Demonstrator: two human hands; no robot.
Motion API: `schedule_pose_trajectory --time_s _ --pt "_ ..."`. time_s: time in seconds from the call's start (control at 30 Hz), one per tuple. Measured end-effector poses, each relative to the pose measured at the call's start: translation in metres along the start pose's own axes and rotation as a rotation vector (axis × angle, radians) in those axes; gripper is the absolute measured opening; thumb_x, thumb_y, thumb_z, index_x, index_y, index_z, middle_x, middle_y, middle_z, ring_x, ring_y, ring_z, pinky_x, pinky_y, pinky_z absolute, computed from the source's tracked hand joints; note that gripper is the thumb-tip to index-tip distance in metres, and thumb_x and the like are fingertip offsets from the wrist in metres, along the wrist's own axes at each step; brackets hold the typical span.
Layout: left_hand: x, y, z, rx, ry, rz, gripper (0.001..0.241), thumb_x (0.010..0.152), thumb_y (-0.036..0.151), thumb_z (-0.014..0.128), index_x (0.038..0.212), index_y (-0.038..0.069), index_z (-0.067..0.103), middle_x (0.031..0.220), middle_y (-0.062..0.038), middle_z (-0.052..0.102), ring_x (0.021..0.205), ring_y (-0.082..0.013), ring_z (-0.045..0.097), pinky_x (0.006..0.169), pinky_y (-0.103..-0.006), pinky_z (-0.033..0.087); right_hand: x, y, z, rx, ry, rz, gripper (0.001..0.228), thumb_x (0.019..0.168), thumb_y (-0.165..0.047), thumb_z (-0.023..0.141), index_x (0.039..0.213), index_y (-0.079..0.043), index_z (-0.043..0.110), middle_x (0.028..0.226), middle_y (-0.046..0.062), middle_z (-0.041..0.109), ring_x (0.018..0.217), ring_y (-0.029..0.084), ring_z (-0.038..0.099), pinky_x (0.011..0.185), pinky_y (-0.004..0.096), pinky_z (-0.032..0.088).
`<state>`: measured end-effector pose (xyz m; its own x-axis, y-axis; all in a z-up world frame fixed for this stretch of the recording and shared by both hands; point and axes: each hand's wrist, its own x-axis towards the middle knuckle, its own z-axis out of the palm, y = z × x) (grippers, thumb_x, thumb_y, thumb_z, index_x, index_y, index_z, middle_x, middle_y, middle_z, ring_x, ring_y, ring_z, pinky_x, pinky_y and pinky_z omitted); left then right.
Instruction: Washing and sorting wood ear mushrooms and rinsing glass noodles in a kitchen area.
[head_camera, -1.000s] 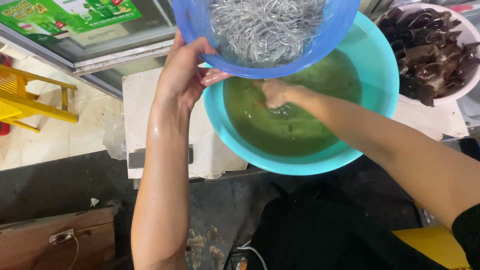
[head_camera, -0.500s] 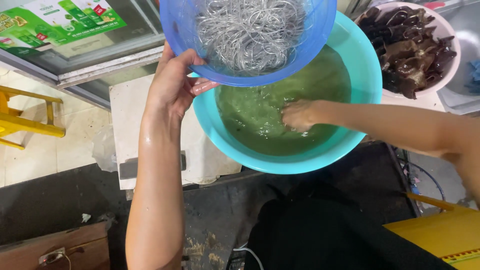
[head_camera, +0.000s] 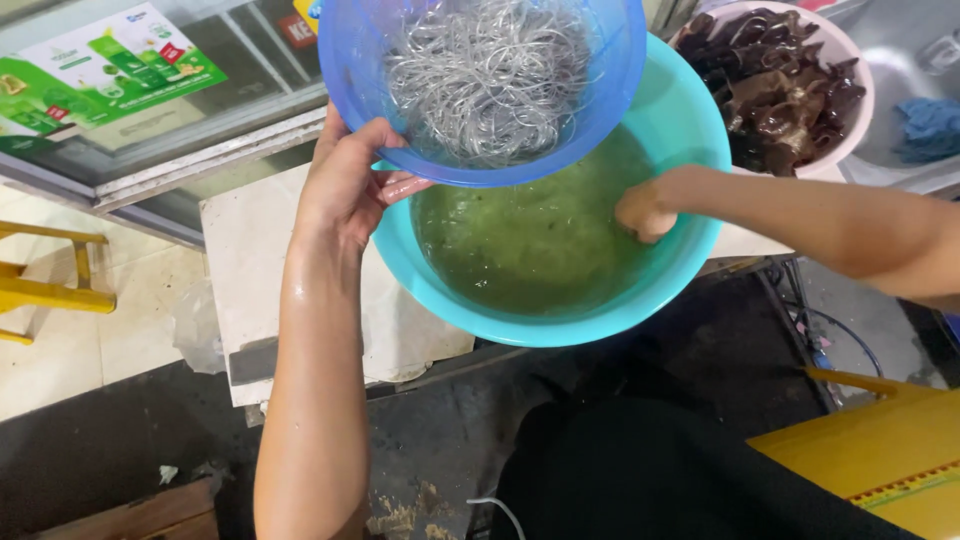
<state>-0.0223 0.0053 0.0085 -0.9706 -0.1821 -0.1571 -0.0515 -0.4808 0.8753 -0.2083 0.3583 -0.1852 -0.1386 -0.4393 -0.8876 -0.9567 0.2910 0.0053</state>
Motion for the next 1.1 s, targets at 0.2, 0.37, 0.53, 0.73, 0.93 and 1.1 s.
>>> schedule_pose_trajectory --time_s 0.2,0.37,0.53,0.73,0.93,1.1 --pt "0.000 -0.002 0.002 -0.018 -0.028 -0.012 0.069 0.080 -0.009 0.052 0.145 0.013 0.043 0.097 -0.012 0.058 0.049 -0.0163 0.048 0.035 -0.0253 0.030 -0.085 -0.014 -0.031 0.351 -0.063 -0.085 0.026 0.087 -0.033 0.069 0.093 -0.010 0.078 0.087 0.005 0.074 0.081 0.020 0.067 0.074 0.040 0.053" --pt "-0.002 0.000 0.005 -0.004 -0.022 -0.031 0.074 0.080 -0.010 0.052 0.150 0.013 0.040 0.101 -0.013 0.061 0.051 -0.0167 0.051 0.037 -0.0252 0.032 -0.097 0.000 -0.026 0.215 -0.069 -0.074 0.039 0.097 -0.034 0.063 0.090 0.004 0.069 0.086 0.017 0.063 0.076 0.029 0.057 0.070 0.042 0.048" --pt "-0.004 0.000 0.004 -0.009 -0.052 -0.033 0.075 0.080 -0.009 0.051 0.150 0.013 0.038 0.099 -0.014 0.059 0.049 -0.0171 0.050 0.036 -0.0249 0.030 -0.114 0.002 -0.034 0.254 0.032 0.130 0.026 0.094 -0.034 0.064 0.108 -0.015 0.076 0.105 0.004 0.073 0.101 0.020 0.068 0.088 0.039 0.053" --pt "-0.005 -0.002 0.003 0.025 -0.020 -0.029 0.069 0.081 -0.006 0.053 0.146 0.012 0.040 0.095 -0.013 0.058 0.049 -0.0180 0.052 0.037 -0.0254 0.031 -0.029 0.043 0.002 0.246 0.302 0.216 0.052 0.093 -0.031 0.065 0.140 -0.012 0.055 0.117 0.014 0.070 0.115 0.036 0.062 0.100 0.048 0.048" --pt "-0.008 -0.005 0.002 0.005 -0.024 -0.031 0.070 0.080 -0.007 0.053 0.146 0.012 0.041 0.099 -0.013 0.061 0.050 -0.0159 0.049 0.038 -0.0254 0.032 0.007 0.018 -0.006 0.027 0.177 0.232 0.037 0.087 -0.025 0.063 0.109 0.001 0.079 0.117 0.017 0.073 0.116 0.034 0.068 0.102 0.045 0.053" --pt "-0.011 -0.008 -0.004 -0.024 -0.018 -0.018 0.069 0.081 -0.009 0.054 0.146 0.012 0.041 0.104 -0.014 0.061 0.051 -0.0166 0.050 0.037 -0.0253 0.033 -0.037 -0.016 -0.017 0.117 0.038 0.177 0.045 0.096 -0.045 0.062 0.110 -0.004 0.075 0.113 0.013 0.071 0.111 0.035 0.065 0.098 0.048 0.053"
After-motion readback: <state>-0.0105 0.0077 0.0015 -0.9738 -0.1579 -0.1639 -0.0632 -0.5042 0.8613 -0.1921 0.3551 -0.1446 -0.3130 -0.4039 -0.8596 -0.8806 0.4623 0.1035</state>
